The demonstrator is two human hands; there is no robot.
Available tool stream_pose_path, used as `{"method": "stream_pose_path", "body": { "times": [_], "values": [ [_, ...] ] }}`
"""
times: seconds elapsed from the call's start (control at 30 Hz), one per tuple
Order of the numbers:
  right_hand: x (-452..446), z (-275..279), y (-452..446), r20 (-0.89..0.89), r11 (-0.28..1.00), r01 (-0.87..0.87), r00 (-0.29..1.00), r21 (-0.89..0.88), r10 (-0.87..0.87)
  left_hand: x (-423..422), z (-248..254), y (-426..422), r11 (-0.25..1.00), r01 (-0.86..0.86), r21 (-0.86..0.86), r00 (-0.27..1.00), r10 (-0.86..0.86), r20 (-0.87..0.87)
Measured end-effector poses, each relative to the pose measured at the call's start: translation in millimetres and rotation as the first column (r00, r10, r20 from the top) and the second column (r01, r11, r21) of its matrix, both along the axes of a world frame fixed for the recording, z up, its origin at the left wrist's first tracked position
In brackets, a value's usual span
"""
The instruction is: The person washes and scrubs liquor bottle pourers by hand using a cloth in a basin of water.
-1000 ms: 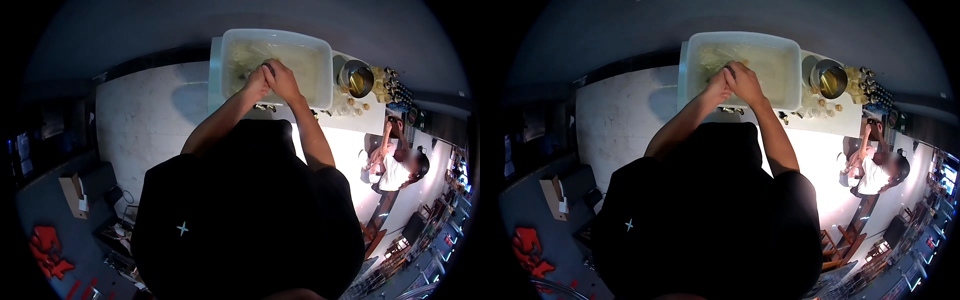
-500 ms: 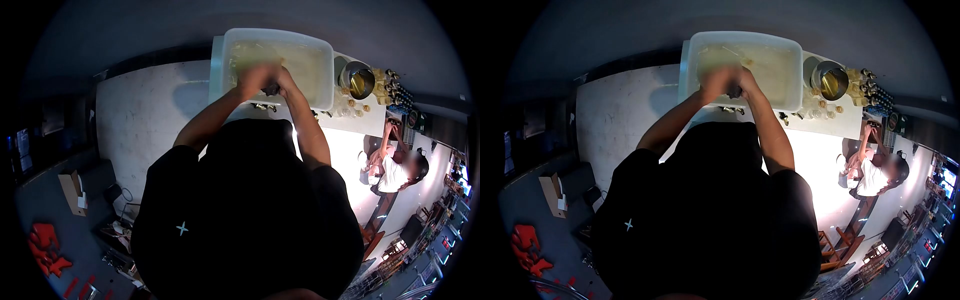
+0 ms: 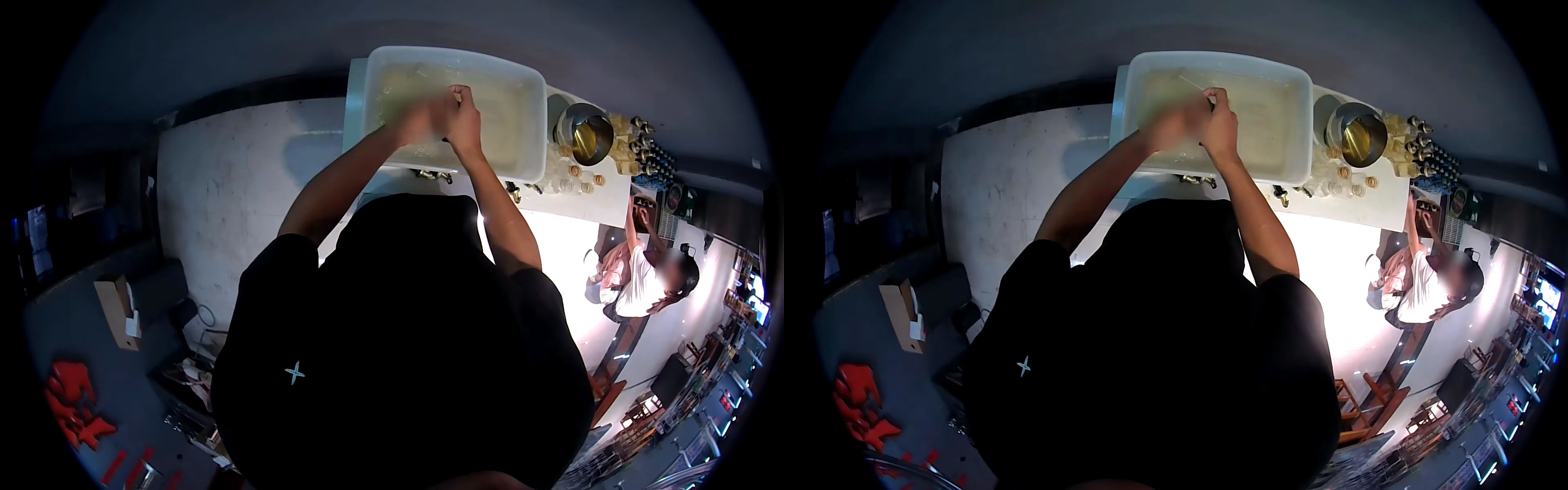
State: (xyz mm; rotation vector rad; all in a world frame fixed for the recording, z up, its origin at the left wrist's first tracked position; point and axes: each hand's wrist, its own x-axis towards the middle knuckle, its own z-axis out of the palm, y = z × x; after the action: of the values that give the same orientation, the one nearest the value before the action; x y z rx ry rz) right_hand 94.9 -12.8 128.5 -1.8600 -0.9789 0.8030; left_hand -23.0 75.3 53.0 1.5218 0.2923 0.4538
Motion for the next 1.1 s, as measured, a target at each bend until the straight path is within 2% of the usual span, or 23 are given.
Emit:
{"method": "stream_pose_path", "body": {
  "times": [0.07, 0.1, 0.13, 0.17, 0.2, 0.23, 0.27, 0.3, 0.37, 0.4, 0.43, 0.47, 0.5, 0.6, 0.67, 0.73, 0.8, 0.87, 0.93, 0.97, 1.0, 1.07, 1.1],
  "values": [
    [4, -19, -5, 0.404, 0.97, -0.172, 0.91, 0.174, 0.089, -2, -47, 21, 0.907, 0.255, -0.335, 0.966, -0.223, 0.131],
    [8, -27, -7, 0.587, 0.933, -0.277, 0.804, 0.232, 0.093, -4, -44, 23, 0.858, 0.257, -0.445, 0.96, -0.281, 0.014],
    [15, -29, -7, 0.658, 0.88, -0.397, 0.74, 0.26, 0.139, -7, -41, 26, 0.802, 0.233, -0.55, 0.936, -0.339, -0.098],
    [22, -29, -8, 0.725, 0.814, -0.512, 0.666, 0.276, 0.173, -8, 1, 25, 0.814, 0.068, -0.576, 0.842, -0.357, -0.405],
    [26, -29, -9, 0.788, 0.736, -0.619, 0.584, 0.276, 0.195, -8, 2, 23, 0.861, 0.047, -0.507, 0.833, -0.313, -0.455],
    [27, -26, -10, 0.795, 0.727, -0.629, 0.574, 0.274, 0.196, -9, 0, 23, 0.9, 0.026, -0.435, 0.821, -0.267, -0.504],
    [29, -24, -11, 0.802, 0.719, -0.639, 0.564, 0.273, 0.197, -9, -37, 19, 0.953, 0.108, -0.283, 0.936, -0.194, -0.294],
    [29, -23, -12, 0.809, 0.71, -0.65, 0.554, 0.272, 0.198, -8, -34, 14, 0.975, 0.133, -0.178, 0.981, -0.155, -0.114],
    [18, -47, -12, 0.631, 0.872, -0.388, 0.766, 0.3, 0.124, -6, -28, 4, 0.993, 0.117, -0.032, 0.974, -0.108, 0.199],
    [13, -55, -10, 0.53, 0.927, -0.245, 0.846, 0.283, 0.062, -2, -25, -2, 0.996, -0.006, 0.092, 0.984, -0.011, 0.18],
    [8, -53, -6, 0.307, 0.947, -0.114, 0.952, 0.302, 0.016, 0, -22, -11, 0.954, -0.138, 0.265, 0.989, 0.117, 0.092],
    [5, -52, -2, 0.068, 0.958, 0.021, 0.997, 0.286, -0.042, -1, -18, -17, 0.885, -0.231, 0.403, 0.971, 0.237, 0.037],
    [5, -51, 2, -0.172, 0.96, 0.149, 0.979, 0.236, -0.11, -1, -19, -21, 0.832, -0.242, 0.5, 0.96, 0.279, 0.001],
    [18, -90, 6, -0.453, 0.984, 0.145, 0.887, 0.102, -0.083, -3, -27, -25, 0.673, -0.242, 0.699, 0.923, 0.382, -0.048],
    [27, -88, -8, -0.141, 0.989, 0.126, 0.98, -0.082, -0.137, -7, -34, -25, 0.606, -0.238, 0.759, 0.907, 0.418, -0.05],
    [40, -89, -17, 0.149, 0.96, 0.161, 0.98, -0.229, -0.129, -10, -44, -24, 0.588, -0.2, 0.784, 0.9, 0.426, -0.089],
    [71, -168, -30, 0.379, 0.988, -0.015, 0.923, -0.155, 0.074, -14, -52, -24, 0.612, -0.09, 0.785, 0.898, 0.391, -0.202],
    [76, -163, -39, 0.51, 0.959, -0.012, 0.845, -0.285, 0.162, -15, -54, -24, 0.664, 0.038, 0.747, 0.855, 0.365, -0.368],
    [79, -168, -44, 0.637, 0.936, 0.015, 0.736, -0.353, 0.228, -8, -42, -28, 0.742, 0.1, 0.663, 0.748, 0.383, -0.542],
    [77, -172, -44, 0.702, 0.954, 0.012, 0.68, -0.3, 0.212, -5, -37, -29, 0.786, 0.107, 0.608, 0.674, 0.393, -0.626],
    [73, -172, -44, 0.761, 0.969, 0.005, 0.62, -0.248, 0.192, -4, -47, -29, 0.792, 0.152, 0.591, 0.678, 0.351, -0.645],
    [61, -149, -41, 0.707, 0.979, -0.065, 0.682, -0.194, 0.186, -2, -78, -29, 0.798, 0.241, 0.553, 0.679, 0.268, -0.683],
    [53, -131, -37, 0.677, 0.981, -0.1, 0.712, -0.164, 0.186, -1, -78, -29, 0.807, 0.285, 0.518, 0.619, 0.258, -0.742]
  ]
}}
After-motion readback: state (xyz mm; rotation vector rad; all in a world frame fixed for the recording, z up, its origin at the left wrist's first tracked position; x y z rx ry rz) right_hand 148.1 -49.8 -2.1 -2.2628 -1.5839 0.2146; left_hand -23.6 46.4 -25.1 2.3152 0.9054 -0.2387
